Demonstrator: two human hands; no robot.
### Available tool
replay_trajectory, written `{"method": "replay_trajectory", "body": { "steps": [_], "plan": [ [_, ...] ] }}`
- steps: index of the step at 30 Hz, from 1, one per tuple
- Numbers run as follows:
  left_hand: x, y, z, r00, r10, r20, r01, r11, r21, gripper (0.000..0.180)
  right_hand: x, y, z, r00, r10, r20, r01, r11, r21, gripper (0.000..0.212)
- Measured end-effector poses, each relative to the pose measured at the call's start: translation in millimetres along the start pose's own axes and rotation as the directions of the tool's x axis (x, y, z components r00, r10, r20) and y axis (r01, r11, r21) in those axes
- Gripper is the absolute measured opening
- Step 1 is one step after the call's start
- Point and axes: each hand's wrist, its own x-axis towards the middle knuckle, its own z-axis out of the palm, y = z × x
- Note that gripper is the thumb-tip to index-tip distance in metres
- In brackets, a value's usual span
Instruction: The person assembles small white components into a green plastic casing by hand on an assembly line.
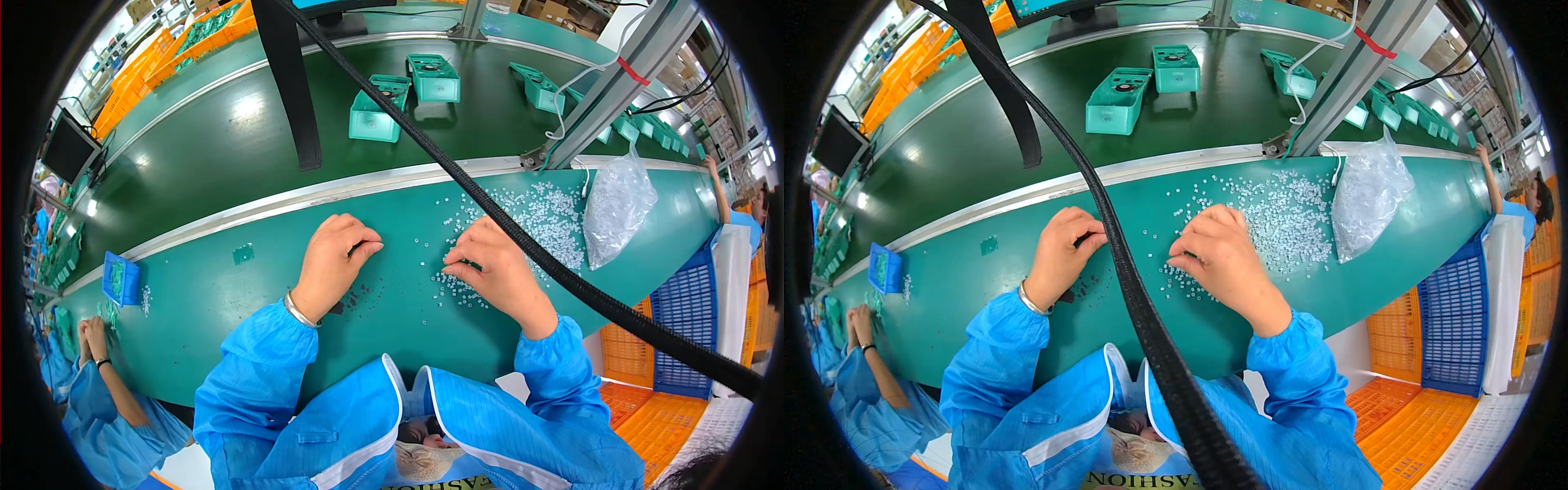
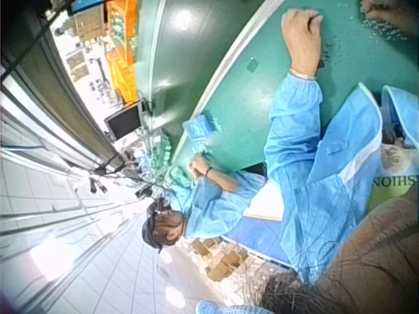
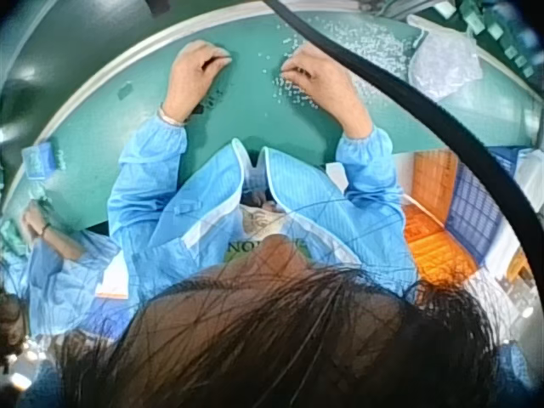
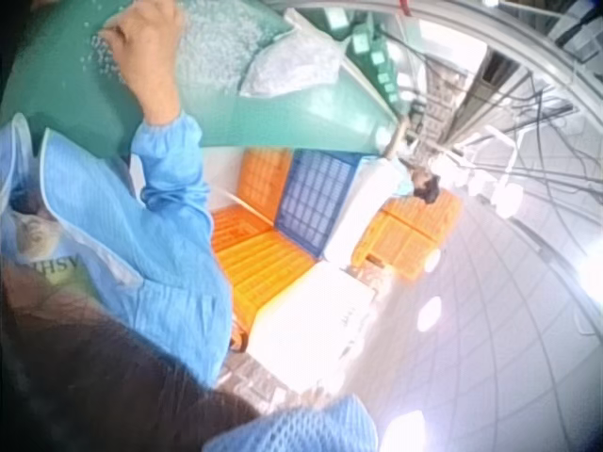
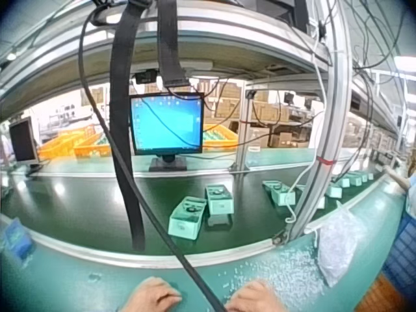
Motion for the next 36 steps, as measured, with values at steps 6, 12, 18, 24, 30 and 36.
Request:
{"method": "replay_trajectory", "body": {
  "steps": [6, 12, 18, 24, 30, 36],
  "plan": [
    [8, 2, 5, 0.999, 0.030, -0.019, -0.029, 0.999, 0.037, 0.007, 5, -2, 9, 0.998, -0.061, 0.005, 0.062, 0.996, -0.058, 0.015],
    [7, 0, 6, 0.998, 0.048, -0.027, -0.048, 0.999, 0.020, 0.008, 9, -10, 13, 0.999, -0.041, -0.018, 0.039, 0.994, -0.105, 0.013],
    [2, 8, 4, 0.994, 0.111, -0.014, -0.109, 0.992, 0.070, 0.014, 6, 5, 15, 0.991, 0.049, -0.122, -0.052, 0.998, -0.028, 0.013],
    [-7, 35, 7, 0.921, 0.350, 0.172, -0.378, 0.910, 0.171, 0.038, 4, 10, -9, 0.973, 0.033, -0.230, -0.073, 0.983, -0.168, 0.011],
    [-11, 47, 12, 0.887, 0.366, 0.282, -0.431, 0.876, 0.217, 0.062, -17, 11, -34, 0.985, 0.029, -0.169, -0.078, 0.955, -0.287, 0.025],
    [-15, 49, 15, 0.839, 0.373, 0.397, -0.470, 0.864, 0.182, 0.080, -62, -2, -43, 0.994, 0.102, 0.046, -0.073, 0.900, -0.430, 0.062]
  ]
}}
